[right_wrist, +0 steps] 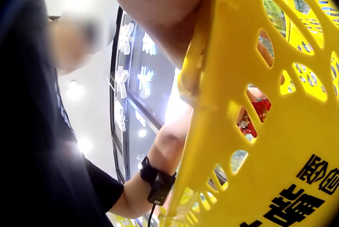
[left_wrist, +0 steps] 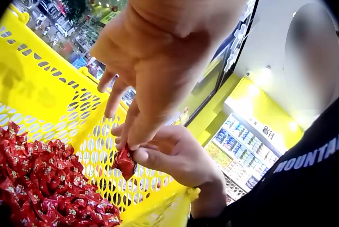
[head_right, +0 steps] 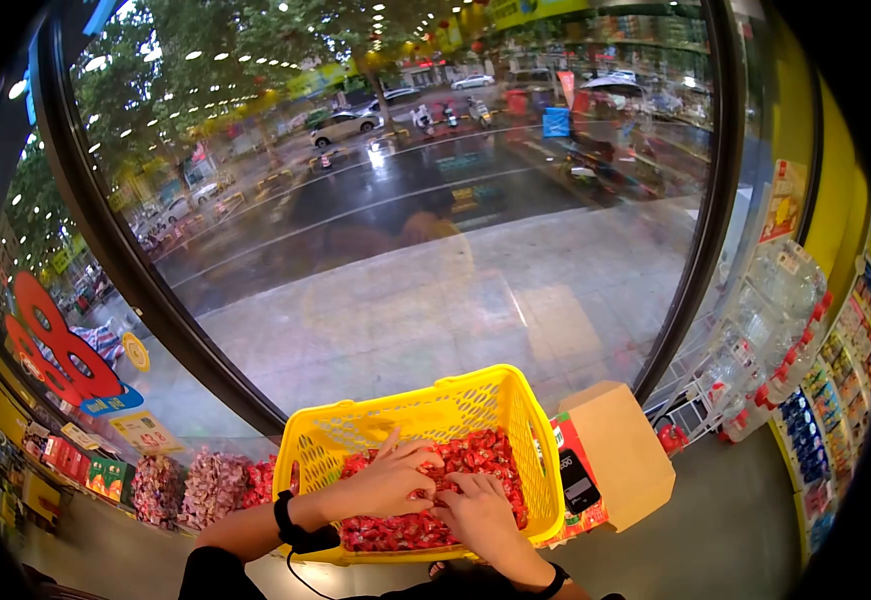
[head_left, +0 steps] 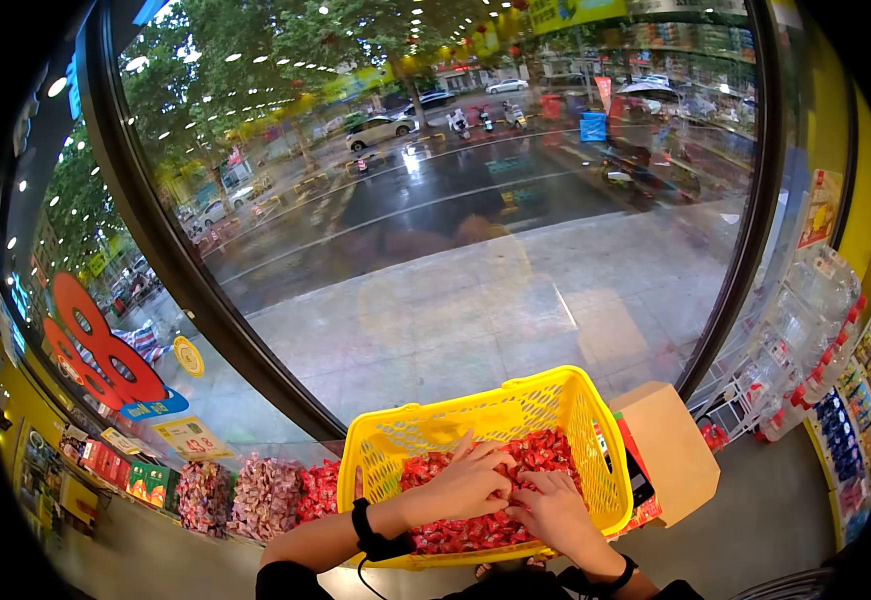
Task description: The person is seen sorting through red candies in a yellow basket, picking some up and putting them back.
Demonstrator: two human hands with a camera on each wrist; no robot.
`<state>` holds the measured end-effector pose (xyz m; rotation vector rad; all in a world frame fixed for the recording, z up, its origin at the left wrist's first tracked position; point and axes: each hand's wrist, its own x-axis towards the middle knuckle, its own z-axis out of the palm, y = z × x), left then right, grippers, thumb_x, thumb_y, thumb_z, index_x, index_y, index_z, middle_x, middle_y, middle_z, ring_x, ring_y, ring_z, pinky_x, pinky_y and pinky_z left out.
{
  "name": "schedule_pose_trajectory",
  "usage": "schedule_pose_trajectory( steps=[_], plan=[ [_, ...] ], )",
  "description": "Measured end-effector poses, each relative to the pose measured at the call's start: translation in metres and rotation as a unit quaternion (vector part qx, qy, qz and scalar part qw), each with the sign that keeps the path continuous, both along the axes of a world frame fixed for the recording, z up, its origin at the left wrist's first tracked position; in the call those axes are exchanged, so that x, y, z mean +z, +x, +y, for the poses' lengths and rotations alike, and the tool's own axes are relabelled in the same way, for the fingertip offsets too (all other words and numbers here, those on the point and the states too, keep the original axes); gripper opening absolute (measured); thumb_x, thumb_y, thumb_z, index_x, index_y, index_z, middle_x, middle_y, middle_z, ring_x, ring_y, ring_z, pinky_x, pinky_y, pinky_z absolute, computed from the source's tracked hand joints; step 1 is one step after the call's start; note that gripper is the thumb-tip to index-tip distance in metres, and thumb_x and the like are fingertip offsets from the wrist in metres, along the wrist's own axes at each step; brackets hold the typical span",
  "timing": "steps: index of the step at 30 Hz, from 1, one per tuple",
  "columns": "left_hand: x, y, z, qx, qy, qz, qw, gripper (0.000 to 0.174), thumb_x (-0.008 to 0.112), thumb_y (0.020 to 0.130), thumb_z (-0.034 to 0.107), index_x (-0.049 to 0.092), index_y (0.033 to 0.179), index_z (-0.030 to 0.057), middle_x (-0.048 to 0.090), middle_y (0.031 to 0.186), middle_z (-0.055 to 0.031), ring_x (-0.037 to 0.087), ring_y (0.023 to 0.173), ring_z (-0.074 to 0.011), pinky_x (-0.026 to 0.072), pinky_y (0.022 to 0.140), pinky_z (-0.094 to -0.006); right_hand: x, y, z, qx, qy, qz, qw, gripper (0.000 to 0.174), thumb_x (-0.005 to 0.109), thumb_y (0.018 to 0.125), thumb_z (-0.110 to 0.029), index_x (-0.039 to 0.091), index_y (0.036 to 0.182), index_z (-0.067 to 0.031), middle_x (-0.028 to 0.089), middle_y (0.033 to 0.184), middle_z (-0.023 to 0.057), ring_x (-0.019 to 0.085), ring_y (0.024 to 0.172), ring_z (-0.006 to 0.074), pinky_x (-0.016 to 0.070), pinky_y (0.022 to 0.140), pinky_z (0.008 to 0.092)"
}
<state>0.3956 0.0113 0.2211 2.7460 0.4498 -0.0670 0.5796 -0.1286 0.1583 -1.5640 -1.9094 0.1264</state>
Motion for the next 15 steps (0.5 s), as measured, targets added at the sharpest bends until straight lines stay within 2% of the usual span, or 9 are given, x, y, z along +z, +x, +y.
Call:
schedule_pose_trajectory(
  steps=[2,6,9,13,15],
  plan=[
    [0.006,-0.007,-0.008,-0.008,0.019,-0.046,0.999,0.012,0.077,0.093,0.028,0.077,0.093,0.0158,0.06,0.14,-0.0072,0.039,0.153,-0.0334,0.0165,0.127,-0.0746,0.007,0.0,-0.001,0.006,0.008,0.011,1.0,0.029,0.086,0.086,-0.033,0.082,0.105,-0.0126,0.071,0.128,0.0081,0.066,0.116,0.0317,0.0486,0.104,0.0467],
    [0.012,-0.021,-0.017,0.008,0.03,-0.063,0.998,0.014,0.076,0.096,0.029,0.077,0.095,0.015,0.058,0.145,-0.0067,0.037,0.155,-0.0336,0.0173,0.128,-0.0721,0.019,-0.003,-0.003,0.014,0.01,0.022,1.0,0.026,0.086,0.086,-0.033,0.082,0.102,-0.0117,0.072,0.126,0.0071,0.066,0.115,0.0315,0.0491,0.104,0.046],
    [0.001,-0.031,-0.017,-0.001,0.054,-0.068,0.996,0.017,0.076,0.097,0.031,0.077,0.099,0.0141,0.055,0.149,-0.0065,0.036,0.155,-0.0337,0.0182,0.128,-0.0707,0.021,-0.004,-0.003,0.04,-0.003,0.01,0.999,0.026,0.088,0.083,-0.03,0.083,0.102,-0.0125,0.072,0.123,0.0067,0.067,0.111,0.0316,0.0523,0.099,0.0444],
    [-0.005,-0.049,-0.014,0.009,0.075,-0.092,0.993,0.02,0.078,0.096,0.034,0.076,0.104,0.0155,0.055,0.151,-0.0056,0.036,0.156,-0.0342,0.021,0.127,-0.0703,0.019,-0.021,-0.002,0.016,0.01,-0.012,1.0,0.024,0.09,0.081,-0.027,0.082,0.096,-0.0104,0.073,0.118,0.0057,0.067,0.109,0.0312,0.053,0.098,0.0445],
    [-0.007,-0.062,-0.014,0.02,0.083,-0.124,0.989,0.023,0.079,0.095,0.036,0.077,0.106,0.0168,0.056,0.151,-0.005,0.037,0.156,-0.034,0.0226,0.127,-0.0704,0.029,-0.037,0.0,-0.011,0.056,-0.028,0.998,0.024,0.09,0.08,-0.026,0.082,0.096,-0.0101,0.073,0.119,0.0056,0.067,0.109,0.0312,0.0531,0.098,0.045]
  ],
)
